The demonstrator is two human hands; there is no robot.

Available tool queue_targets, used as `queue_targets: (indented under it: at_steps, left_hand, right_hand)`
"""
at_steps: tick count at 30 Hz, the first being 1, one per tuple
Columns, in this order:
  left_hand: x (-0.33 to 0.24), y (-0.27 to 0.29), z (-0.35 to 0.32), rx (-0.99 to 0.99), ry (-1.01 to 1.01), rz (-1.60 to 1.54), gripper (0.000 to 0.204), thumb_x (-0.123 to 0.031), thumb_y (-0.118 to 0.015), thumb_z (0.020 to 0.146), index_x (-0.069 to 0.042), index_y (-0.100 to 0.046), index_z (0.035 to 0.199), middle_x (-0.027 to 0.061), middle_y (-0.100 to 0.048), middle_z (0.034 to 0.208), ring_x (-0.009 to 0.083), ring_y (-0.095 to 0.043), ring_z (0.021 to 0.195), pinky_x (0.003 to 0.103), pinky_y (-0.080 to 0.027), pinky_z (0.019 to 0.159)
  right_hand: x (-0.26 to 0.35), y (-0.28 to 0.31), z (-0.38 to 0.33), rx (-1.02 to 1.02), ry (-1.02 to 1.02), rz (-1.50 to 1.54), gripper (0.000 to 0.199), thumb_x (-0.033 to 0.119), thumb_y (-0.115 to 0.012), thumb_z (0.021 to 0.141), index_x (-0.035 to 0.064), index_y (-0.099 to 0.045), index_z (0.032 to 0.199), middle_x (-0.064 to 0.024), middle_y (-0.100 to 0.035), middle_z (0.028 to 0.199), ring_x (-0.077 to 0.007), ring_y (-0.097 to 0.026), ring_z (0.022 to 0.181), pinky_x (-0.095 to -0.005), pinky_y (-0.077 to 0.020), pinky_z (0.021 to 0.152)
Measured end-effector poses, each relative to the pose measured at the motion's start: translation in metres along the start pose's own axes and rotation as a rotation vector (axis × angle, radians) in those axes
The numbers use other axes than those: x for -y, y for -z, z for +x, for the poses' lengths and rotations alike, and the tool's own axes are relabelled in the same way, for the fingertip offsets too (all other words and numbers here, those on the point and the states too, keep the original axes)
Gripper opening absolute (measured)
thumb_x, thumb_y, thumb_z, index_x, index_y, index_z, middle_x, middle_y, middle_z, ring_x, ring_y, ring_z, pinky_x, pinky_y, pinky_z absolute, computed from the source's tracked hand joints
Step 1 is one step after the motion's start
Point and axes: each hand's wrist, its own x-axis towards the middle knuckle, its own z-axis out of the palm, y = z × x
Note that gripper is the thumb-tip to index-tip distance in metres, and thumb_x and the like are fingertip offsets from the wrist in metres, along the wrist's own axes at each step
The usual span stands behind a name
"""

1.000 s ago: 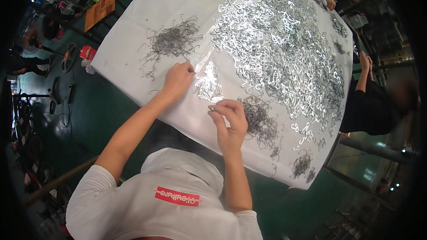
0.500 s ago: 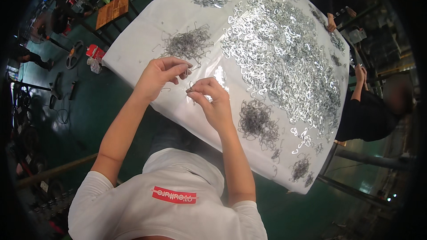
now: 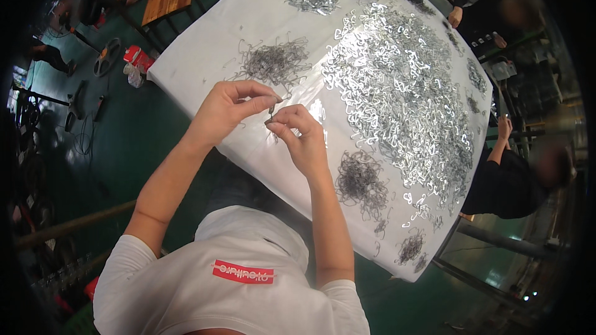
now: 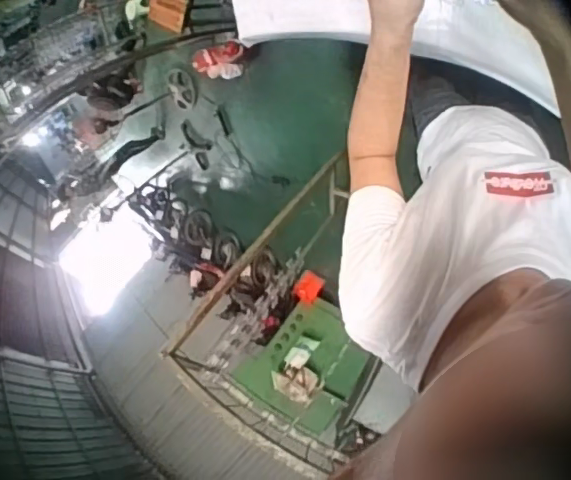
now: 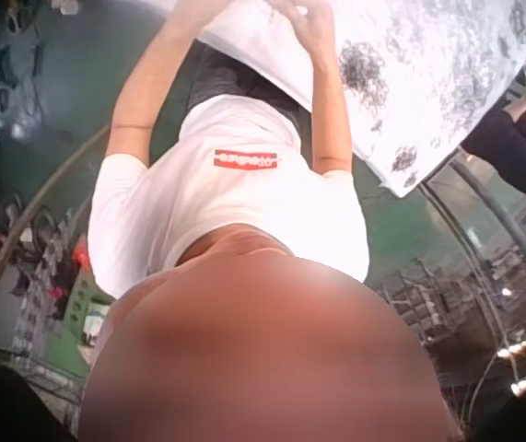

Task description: The person picks up small metal hooks and fasteners from a white sheet on a table and links them together by hand. The person then hangs the assembled chains onto a metal rack nearby.

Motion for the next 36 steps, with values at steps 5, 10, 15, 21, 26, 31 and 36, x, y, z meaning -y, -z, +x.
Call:
queue_targets:
  at_steps: [5, 10, 15, 21, 26, 31, 36]
  left_hand:
    - [0.006, 0.009, 0.004, -0.040, -0.017, -0.042, 0.012, -0.010, -0.066, 0.083, -0.001, -0.070, 0.090, 0.0021, -0.066, 0.086, 0.0082, -0.059, 0.077, 0.023, -0.047, 0.068]
    - [0.011, 0.027, 0.006, -0.124, -0.078, 0.104, 0.011, -0.007, -0.067, 0.081, -0.003, -0.070, 0.090, 0.0021, -0.066, 0.088, 0.0080, -0.059, 0.079, 0.022, -0.045, 0.067]
    - [0.016, 0.038, 0.001, -0.156, -0.031, 0.115, 0.012, 0.000, -0.064, 0.081, -0.001, -0.069, 0.092, 0.0041, -0.065, 0.090, 0.0102, -0.057, 0.082, 0.023, -0.045, 0.076]
    - [0.006, 0.043, -0.006, -0.223, -0.043, 0.140, 0.013, -0.004, -0.068, 0.080, -0.006, -0.071, 0.092, 0.0036, -0.067, 0.087, 0.0089, -0.057, 0.075, 0.023, -0.044, 0.069]
    - [0.006, 0.036, -0.022, -0.227, -0.104, 0.161, 0.014, -0.006, -0.068, 0.080, -0.006, -0.071, 0.093, 0.0027, -0.068, 0.084, 0.0091, -0.057, 0.072, 0.022, -0.042, 0.065]
    - [0.005, 0.019, -0.034, -0.213, -0.105, 0.139, 0.015, -0.005, -0.067, 0.080, -0.006, -0.071, 0.094, 0.0035, -0.069, 0.087, 0.0070, -0.056, 0.070, 0.022, -0.043, 0.064]
    - [0.006, -0.007, -0.043, -0.181, -0.056, 0.089, 0.018, -0.002, -0.065, 0.079, -0.005, -0.070, 0.097, 0.0023, -0.068, 0.087, 0.0062, -0.057, 0.074, 0.022, -0.044, 0.065]
  right_hand:
    - [-0.023, 0.005, 0.016, 0.035, -0.004, 0.073, 0.009, 0.006, -0.067, 0.080, 0.0018, -0.068, 0.088, -0.0053, -0.059, 0.085, -0.0144, -0.059, 0.076, -0.0277, -0.0470, 0.067]
    - [-0.082, 0.016, 0.062, 0.034, -0.135, -0.422, 0.012, 0.010, -0.065, 0.080, 0.0043, -0.067, 0.090, -0.0080, -0.061, 0.091, -0.0206, -0.060, 0.074, -0.0323, -0.0476, 0.067]
    - [-0.134, 0.001, 0.092, 0.269, 0.002, -0.899, 0.010, 0.016, -0.060, 0.078, 0.0079, -0.065, 0.083, -0.0096, -0.061, 0.094, -0.0290, -0.061, 0.083, -0.0379, -0.0482, 0.072]
    - [-0.131, -0.009, 0.087, 0.441, -0.053, -1.078, 0.014, 0.015, -0.059, 0.080, 0.0031, -0.060, 0.088, -0.0146, -0.059, 0.102, -0.0306, -0.060, 0.088, -0.0403, -0.0471, 0.073]
    - [-0.081, 0.000, 0.060, 0.204, -0.211, -0.279, 0.009, 0.010, -0.059, 0.085, 0.0010, -0.056, 0.085, -0.0077, -0.059, 0.077, -0.0175, -0.058, 0.068, -0.0315, -0.0449, 0.060]
    - [0.007, 0.001, 0.021, -0.052, -0.260, 0.365, 0.009, 0.009, -0.059, 0.087, -0.0001, -0.058, 0.088, -0.0039, -0.058, 0.069, -0.0095, -0.056, 0.061, -0.0218, -0.0442, 0.055]
    - [0.051, 0.003, -0.011, -0.096, -0.220, 0.543, 0.011, 0.008, -0.063, 0.085, -0.0002, -0.062, 0.091, -0.0039, -0.061, 0.082, -0.0086, -0.056, 0.068, -0.0219, -0.0423, 0.055]
